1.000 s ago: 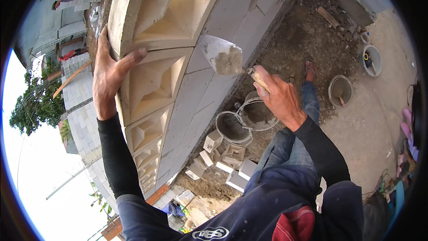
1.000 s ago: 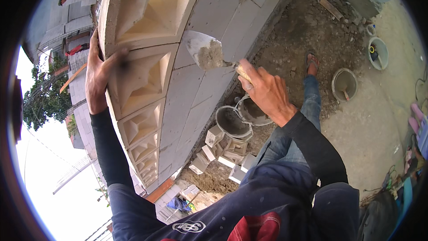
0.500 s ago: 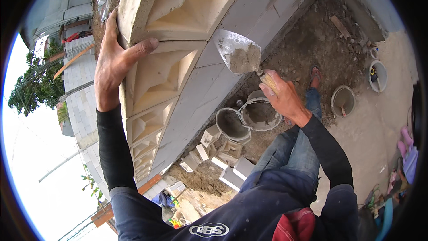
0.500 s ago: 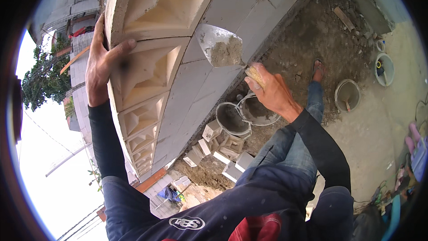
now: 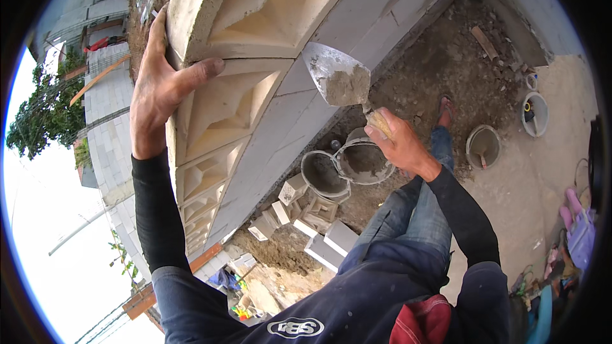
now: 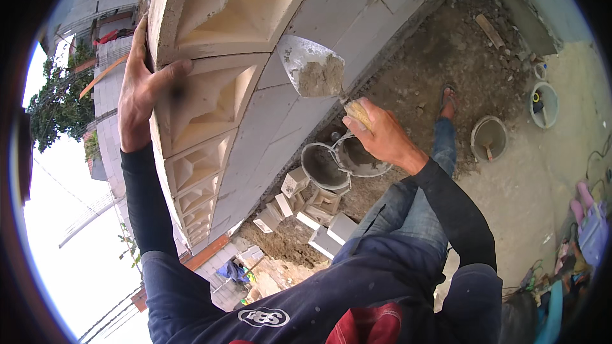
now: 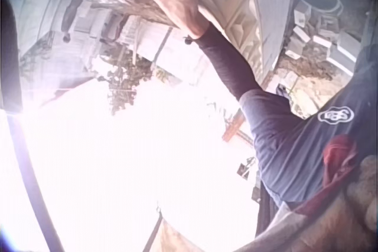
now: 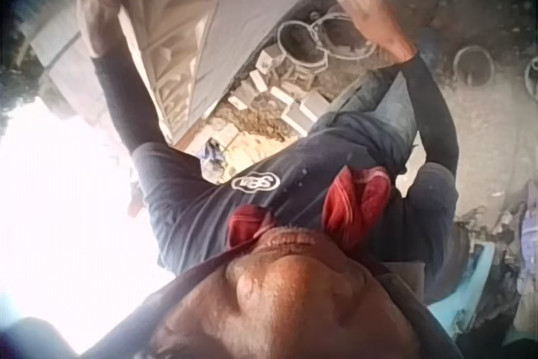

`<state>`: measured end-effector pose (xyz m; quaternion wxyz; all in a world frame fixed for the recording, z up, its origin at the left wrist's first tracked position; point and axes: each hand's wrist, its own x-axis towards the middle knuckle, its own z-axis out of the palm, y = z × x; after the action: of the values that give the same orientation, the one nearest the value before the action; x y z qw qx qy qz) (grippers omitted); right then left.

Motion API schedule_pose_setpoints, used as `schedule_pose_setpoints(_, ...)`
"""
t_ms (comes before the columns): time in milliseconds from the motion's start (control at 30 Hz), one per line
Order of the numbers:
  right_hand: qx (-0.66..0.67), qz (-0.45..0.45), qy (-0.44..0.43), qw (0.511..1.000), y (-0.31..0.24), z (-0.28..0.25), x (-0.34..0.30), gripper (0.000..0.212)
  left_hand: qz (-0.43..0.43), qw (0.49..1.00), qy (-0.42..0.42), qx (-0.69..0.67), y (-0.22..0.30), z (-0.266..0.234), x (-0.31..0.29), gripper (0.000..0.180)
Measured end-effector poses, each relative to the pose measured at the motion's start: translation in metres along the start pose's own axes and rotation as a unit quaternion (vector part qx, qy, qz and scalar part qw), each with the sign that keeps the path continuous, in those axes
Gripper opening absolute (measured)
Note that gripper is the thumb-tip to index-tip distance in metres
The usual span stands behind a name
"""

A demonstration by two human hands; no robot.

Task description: The person applies mortar to the top of a low wall using a trowel and places a decorative block onto the bed of mortar, checking the alignment against a string line.

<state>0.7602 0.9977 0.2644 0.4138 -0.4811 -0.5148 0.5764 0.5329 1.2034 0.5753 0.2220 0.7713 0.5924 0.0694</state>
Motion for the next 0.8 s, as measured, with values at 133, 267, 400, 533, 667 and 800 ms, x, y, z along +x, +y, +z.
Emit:
schedule_pose_setpoints(133, -0.097, 0.004, 0.009, 0.995, -0.012, -0.005, 0.0, 0.04, -0.001, 1.0, 0.003, -0.023, -0.001, 0.0, -0.004, 0.123)
schedule_pose_setpoints(267, -0.25, -0.013, 0.061, 0.966, 0.004, -0.005, 0.014, 0.032, 0.029, 0.999, 0.019, 0.041, -0.017, -0.008, -0.002, 0.123)
schedule_pose_setpoints(400, -0.241, -0.031, 0.102, 0.965, 0.014, 0.003, 0.018, 0.032, 0.071, 0.994, 0.014, 0.085, -0.004, -0.003, 0.026, 0.137)
schedule_pose_setpoints(533, -0.294, 0.012, -0.063, 0.954, -0.003, 0.015, -0.036, 0.032, -0.002, 0.985, 0.077, 0.154, -0.017, 0.008, -0.006, 0.129)
schedule_pose_setpoints(667, -0.327, 0.132, -0.059, 0.934, 0.06, -0.048, -0.169, 0.038, -0.033, 0.94, 0.272, 0.202, -0.008, 0.072, -0.06, 0.105)
schedule_pose_setpoints(800, -0.347, 0.356, 0.133, 0.857, 0.17, -0.225, -0.302, 0.034, 0.042, 0.955, 0.263, 0.131, 0.004, 0.163, -0.152, 0.096)
